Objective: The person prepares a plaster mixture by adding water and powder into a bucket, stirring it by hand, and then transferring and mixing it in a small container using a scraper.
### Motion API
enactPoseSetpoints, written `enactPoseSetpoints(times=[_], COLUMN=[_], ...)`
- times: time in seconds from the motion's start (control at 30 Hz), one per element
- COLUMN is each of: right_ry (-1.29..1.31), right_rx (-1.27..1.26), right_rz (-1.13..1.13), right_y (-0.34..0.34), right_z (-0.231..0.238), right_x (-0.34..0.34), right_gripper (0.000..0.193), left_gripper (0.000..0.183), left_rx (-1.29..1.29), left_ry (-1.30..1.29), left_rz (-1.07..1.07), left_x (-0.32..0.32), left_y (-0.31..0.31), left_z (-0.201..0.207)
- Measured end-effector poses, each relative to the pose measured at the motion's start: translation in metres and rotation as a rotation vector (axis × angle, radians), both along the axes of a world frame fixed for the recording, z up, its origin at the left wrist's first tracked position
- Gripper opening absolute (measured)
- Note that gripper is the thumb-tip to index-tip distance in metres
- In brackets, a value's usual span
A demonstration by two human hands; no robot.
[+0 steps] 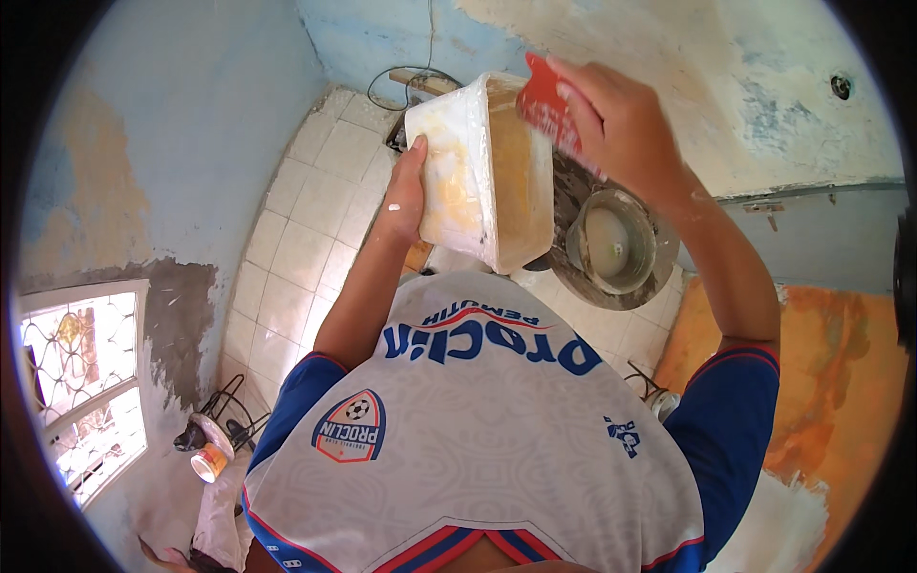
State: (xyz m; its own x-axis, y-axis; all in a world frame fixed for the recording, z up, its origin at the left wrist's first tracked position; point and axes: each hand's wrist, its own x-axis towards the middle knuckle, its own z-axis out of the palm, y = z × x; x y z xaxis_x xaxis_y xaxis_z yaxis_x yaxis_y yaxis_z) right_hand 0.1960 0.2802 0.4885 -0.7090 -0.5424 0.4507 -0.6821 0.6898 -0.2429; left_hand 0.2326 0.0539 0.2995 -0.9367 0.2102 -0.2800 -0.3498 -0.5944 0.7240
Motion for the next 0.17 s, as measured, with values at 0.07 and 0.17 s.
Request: enactPoseSetpoints(times=[0.07,0.17], right_ry=[-0.058,-0.252], right_rx=[0.116,0.128], right_rz=[-0.028,0.093], right_y=[0.002,0.010], right_z=[-0.006,-0.017], right_x=[0.011,0.018], right_gripper=[0.029,0.039], left_gripper=[0.062,0.063], left_rx=[-0.057,-0.105], left_ry=[0.013,-0.041], left_rz=[-0.024,0.001], left_x=[0.000,-0.001], left_y=[-0.002,0.000], left_z=[-0.003,-0.015])
